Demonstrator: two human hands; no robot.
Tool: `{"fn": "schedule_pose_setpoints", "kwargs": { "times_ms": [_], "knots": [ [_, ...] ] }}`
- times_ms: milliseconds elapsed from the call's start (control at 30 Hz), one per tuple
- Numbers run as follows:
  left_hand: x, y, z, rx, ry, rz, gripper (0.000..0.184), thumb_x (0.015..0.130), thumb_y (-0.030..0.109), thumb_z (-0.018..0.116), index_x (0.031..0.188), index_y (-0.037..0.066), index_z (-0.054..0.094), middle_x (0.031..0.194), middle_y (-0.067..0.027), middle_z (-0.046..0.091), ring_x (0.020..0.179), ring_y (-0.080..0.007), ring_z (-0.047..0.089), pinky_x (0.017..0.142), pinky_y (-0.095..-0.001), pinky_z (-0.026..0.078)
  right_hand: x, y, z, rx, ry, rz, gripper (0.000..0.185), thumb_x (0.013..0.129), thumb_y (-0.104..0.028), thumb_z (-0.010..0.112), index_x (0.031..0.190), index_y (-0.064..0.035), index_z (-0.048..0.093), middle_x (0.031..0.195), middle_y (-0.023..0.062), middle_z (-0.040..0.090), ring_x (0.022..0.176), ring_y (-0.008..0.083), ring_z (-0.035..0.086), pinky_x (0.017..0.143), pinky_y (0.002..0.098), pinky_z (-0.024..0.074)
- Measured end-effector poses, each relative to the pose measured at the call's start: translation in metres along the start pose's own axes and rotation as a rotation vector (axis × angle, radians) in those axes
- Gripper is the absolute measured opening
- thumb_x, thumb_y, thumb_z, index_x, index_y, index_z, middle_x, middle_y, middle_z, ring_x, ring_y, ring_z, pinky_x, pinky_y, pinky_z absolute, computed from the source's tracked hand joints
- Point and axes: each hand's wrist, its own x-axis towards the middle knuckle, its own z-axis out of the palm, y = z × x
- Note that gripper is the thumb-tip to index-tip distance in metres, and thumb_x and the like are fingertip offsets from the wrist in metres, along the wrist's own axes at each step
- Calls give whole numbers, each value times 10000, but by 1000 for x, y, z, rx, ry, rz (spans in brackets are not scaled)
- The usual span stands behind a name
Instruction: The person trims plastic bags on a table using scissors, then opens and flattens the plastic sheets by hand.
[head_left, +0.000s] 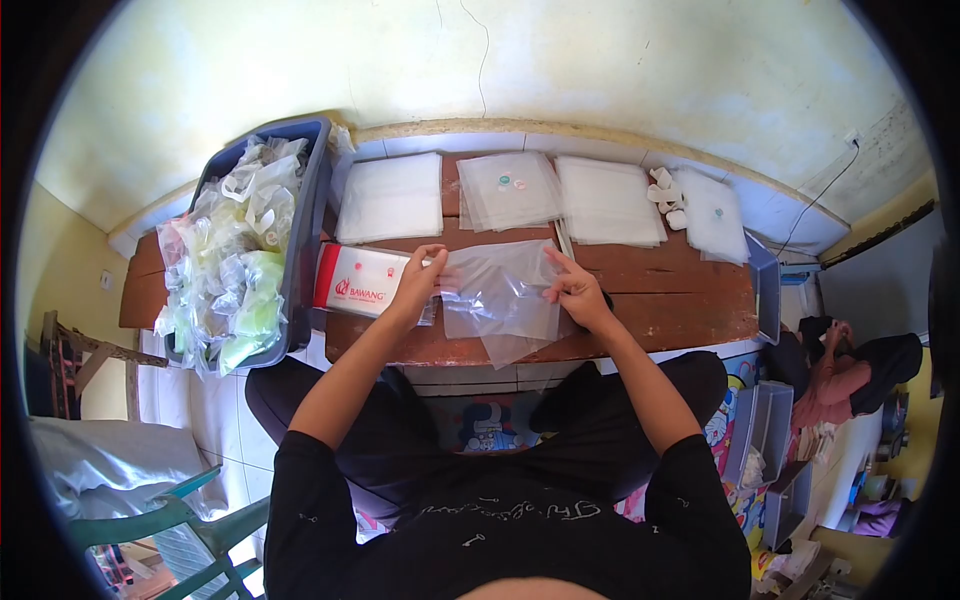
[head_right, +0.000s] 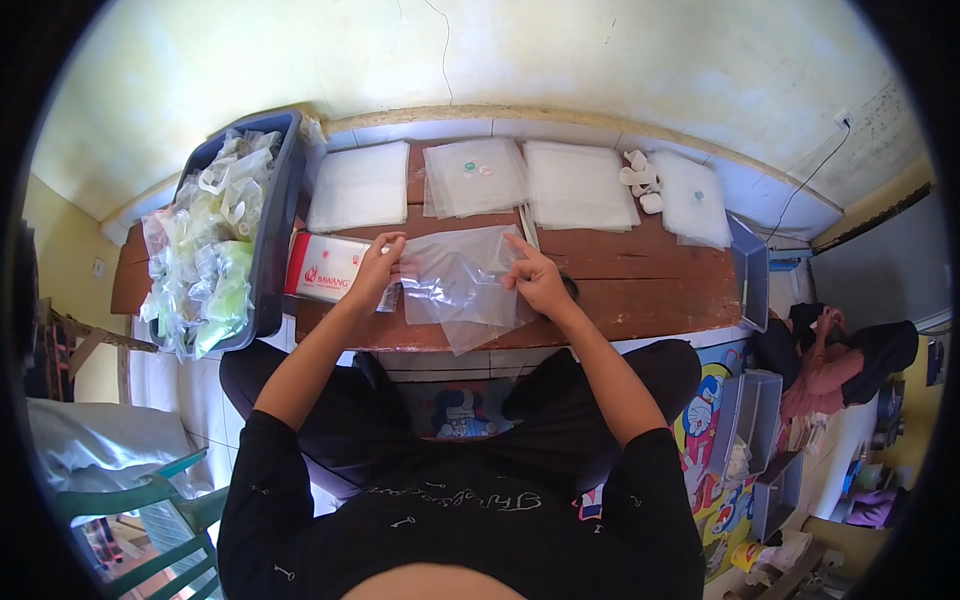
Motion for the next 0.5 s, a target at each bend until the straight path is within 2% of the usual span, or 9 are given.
{"fn": "schedule_pose_setpoints", "kwargs": {
  "times_ms": [33, 167, 233, 267, 333, 367, 433, 467, 500],
  "knots": [
    [0, -1, 2, 33, 23, 33, 374, 958, 110, 585, 1305, 43, 462, 986, -140, 672, 849, -191, 683, 696, -300, 564, 1, 2, 3, 216, 33, 47, 122, 749, 112, 647, 689, 6, 659, 1553, 123, 353, 1362, 248, 429, 913, 321, 483],
    [8, -7, -4, -100, -19, 144, 509, 897, -42, 597, 1367, 42, 423, 1148, -165, 646, 955, -214, 673, 792, -306, 574, 3, 8, 10, 251, 1, -59, 112, 784, 91, 683, 869, 19, 670, 1574, 152, 286, 1375, 257, 401, 934, 322, 482],
    [2, -1, 0, -140, -17, 136, 574, 856, -98, 597, 1381, 44, 415, 1219, -174, 614, 994, -226, 665, 811, -312, 572, 4, -7, 17, 504, 243, 185, 340, 818, 46, 687, 1140, 5, 587, 1527, 169, 335, 1364, 258, 410, 946, 344, 495],
    [-1, 2, 2, -182, -14, 132, 642, 816, -154, 596, 1396, 46, 406, 1289, -184, 581, 1033, -238, 657, 831, -318, 570, 5, -7, 15, 504, 246, 186, 340, 818, 46, 687, 1140, 5, 587, 1527, 169, 335, 1364, 258, 410, 946, 344, 495],
    [-10, 4, 7, -197, -35, 123, 676, 793, -173, 594, 1403, 47, 404, 1318, -182, 561, 1058, -250, 651, 851, -325, 565, 7, -10, 7, 880, 383, 475, 515, 880, -46, 668, 1338, -49, 434, 1399, 184, 483, 1242, 264, 538, 942, 373, 509],
    [-13, 3, 9, -211, -55, 117, 711, 769, -193, 592, 1411, 48, 402, 1347, -181, 541, 1084, -262, 645, 872, -332, 561, 7, -11, 4, 881, 385, 474, 515, 880, -46, 668, 1338, -49, 434, 1399, 184, 483, 1242, 264, 538, 942, 373, 509],
    [-12, -4, 12, -196, -113, 129, 730, 752, -208, 588, 1410, 50, 407, 1359, -176, 527, 1095, -271, 641, 896, -342, 553, 8, -28, -1, 910, 314, 597, 554, 916, -107, 646, 1401, -50, 382, 1231, 144, 599, 1030, 249, 655, 820, 362, 559],
    [-12, -8, 13, -181, -168, 140, 750, 734, -224, 583, 1410, 52, 412, 1372, -171, 514, 1107, -279, 638, 920, -351, 544, 8, -25, -1, 910, 315, 597, 554, 916, -107, 646, 1401, -50, 382, 1231, 144, 599, 1030, 249, 655, 820, 362, 559],
    [-14, -9, 17, -181, -169, 140, 750, 734, -224, 583, 1410, 52, 412, 1372, -171, 514, 1107, -279, 638, 920, -351, 544, 7, -23, 0, 769, 279, 598, 583, 898, -70, 660, 1405, -28, 376, 1179, 158, 621, 983, 235, 666, 791, 353, 574]
  ]
}}
